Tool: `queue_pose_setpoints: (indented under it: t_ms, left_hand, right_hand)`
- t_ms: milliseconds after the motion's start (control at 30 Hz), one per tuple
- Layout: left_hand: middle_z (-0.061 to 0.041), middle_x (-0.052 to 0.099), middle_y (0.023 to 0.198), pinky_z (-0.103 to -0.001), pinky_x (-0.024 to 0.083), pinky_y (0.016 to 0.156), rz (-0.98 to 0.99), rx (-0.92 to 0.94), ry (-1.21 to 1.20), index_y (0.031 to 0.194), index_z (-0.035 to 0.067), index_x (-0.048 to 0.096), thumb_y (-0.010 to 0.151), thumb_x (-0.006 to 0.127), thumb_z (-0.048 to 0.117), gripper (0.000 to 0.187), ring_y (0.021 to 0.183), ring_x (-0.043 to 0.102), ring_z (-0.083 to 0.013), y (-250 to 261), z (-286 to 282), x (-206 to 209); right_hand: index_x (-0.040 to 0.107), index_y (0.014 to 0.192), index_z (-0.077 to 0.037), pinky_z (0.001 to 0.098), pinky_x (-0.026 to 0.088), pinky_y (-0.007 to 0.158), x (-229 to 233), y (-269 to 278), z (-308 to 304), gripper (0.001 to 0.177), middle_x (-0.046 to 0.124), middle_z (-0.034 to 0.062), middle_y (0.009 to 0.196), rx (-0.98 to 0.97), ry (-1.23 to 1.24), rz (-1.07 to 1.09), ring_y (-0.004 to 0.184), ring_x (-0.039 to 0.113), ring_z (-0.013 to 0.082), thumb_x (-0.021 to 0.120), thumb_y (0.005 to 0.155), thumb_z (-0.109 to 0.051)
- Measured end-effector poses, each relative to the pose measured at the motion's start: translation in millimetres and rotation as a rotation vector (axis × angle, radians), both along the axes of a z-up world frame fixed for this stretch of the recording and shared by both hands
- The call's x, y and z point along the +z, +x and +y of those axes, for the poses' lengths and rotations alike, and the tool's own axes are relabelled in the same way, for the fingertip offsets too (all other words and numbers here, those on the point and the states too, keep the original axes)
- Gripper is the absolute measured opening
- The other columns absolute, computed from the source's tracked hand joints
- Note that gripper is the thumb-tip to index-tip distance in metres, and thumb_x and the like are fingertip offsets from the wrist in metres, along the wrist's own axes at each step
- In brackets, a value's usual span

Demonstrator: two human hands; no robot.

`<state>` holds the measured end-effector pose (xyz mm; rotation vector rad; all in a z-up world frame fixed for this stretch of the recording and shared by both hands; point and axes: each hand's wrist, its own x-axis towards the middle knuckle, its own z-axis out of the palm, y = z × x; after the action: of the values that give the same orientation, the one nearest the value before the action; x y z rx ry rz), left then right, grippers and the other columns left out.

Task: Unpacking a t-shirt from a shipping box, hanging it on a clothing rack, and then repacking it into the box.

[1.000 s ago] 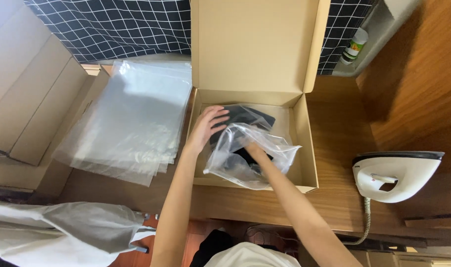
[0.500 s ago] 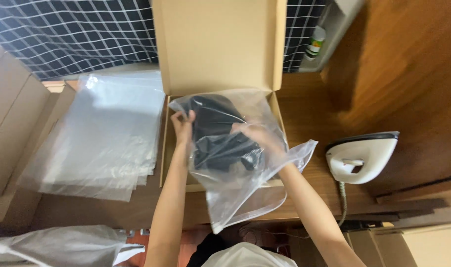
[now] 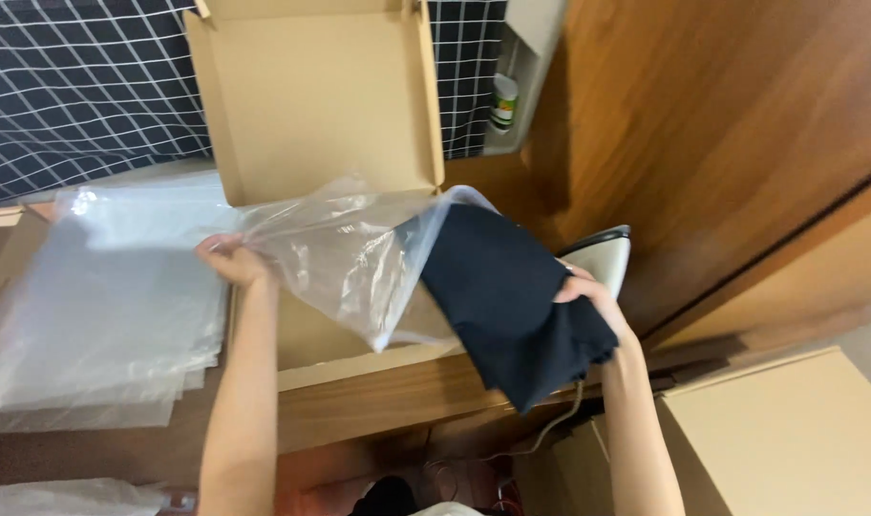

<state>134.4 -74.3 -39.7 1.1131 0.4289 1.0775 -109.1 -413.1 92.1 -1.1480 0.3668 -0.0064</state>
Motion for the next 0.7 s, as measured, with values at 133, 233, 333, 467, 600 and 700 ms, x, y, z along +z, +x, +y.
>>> queue_pose_setpoints:
  t_ms: [133, 233, 333, 467, 600, 700]
  left_hand:
    - [-0.003, 0.053, 0.076, -0.026, 0.046, 0.067, 0.071, -0.067, 0.214, 0.093, 0.017, 0.046, 0.089, 0.047, 0.005, 0.013, 0.075, 0.055, -0.0153, 33, 52, -76]
    - [-0.004, 0.052, 0.077, -0.023, 0.047, 0.065, 0.085, -0.143, 0.261, 0.100, 0.015, 0.042, 0.092, 0.048, 0.007, 0.012, 0.074, 0.054, -0.0131, 23, 54, -90]
    - [-0.011, 0.056, 0.092, -0.025, 0.049, 0.072, 0.098, -0.227, 0.264, 0.112, 0.011, 0.040, 0.097, 0.046, 0.023, 0.020, 0.084, 0.054, -0.0126, 19, 68, -109]
    - [-0.038, 0.023, 0.129, -0.045, 0.015, 0.106, 0.356, -0.270, 0.527, 0.130, -0.011, 0.021, 0.098, 0.050, 0.023, 0.055, 0.125, 0.020, -0.0425, -44, 48, -68]
    - [-0.035, 0.006, 0.135, -0.049, 0.002, 0.108, 0.410, -0.457, 0.582, 0.134, -0.009, 0.018, 0.093, 0.054, 0.026, 0.065, 0.129, 0.006, -0.0443, -106, 15, -27]
    - [-0.029, 0.016, 0.138, -0.047, 0.004, 0.107, 0.265, -0.745, 0.605, 0.136, -0.003, 0.019, 0.089, 0.056, 0.023, 0.066, 0.130, 0.010, -0.0394, -184, -20, 59]
  right_hand:
    - [0.056, 0.100, -0.001, 0.0416, 0.043, 0.079, -81, -22, -91, 0.051, 0.056, 0.0236, 0.088, -0.144, 0.194, -0.045, 0.075, 0.054, 0.0355, 0.046, 0.050, 0.002]
    - [0.057, 0.082, -0.003, 0.0400, 0.045, 0.078, -95, -46, -106, 0.029, 0.057, 0.0185, 0.079, -0.331, 0.503, -0.094, 0.067, 0.056, 0.0313, 0.046, 0.055, -0.003]
    - [0.052, 0.069, -0.003, 0.0329, 0.047, 0.067, -41, -71, -55, 0.015, 0.057, 0.0166, 0.070, -0.400, 0.500, -0.143, 0.056, 0.056, 0.0310, 0.045, 0.055, -0.002]
    - [0.053, 0.073, -0.004, 0.0336, 0.046, 0.069, -38, -71, -33, 0.018, 0.057, 0.0160, 0.075, -0.346, 0.523, -0.144, 0.061, 0.056, 0.0307, 0.047, 0.057, -0.008]
    - [0.054, 0.079, -0.006, 0.0346, 0.046, 0.073, -32, -62, 3, 0.022, 0.057, 0.0152, 0.081, -0.281, 0.555, -0.147, 0.068, 0.056, 0.0303, 0.049, 0.060, -0.016]
    - [0.055, 0.083, -0.008, 0.0353, 0.045, 0.075, -23, -52, 36, 0.026, 0.058, 0.0146, 0.085, -0.235, 0.579, -0.143, 0.072, 0.057, 0.0301, 0.050, 0.062, -0.021]
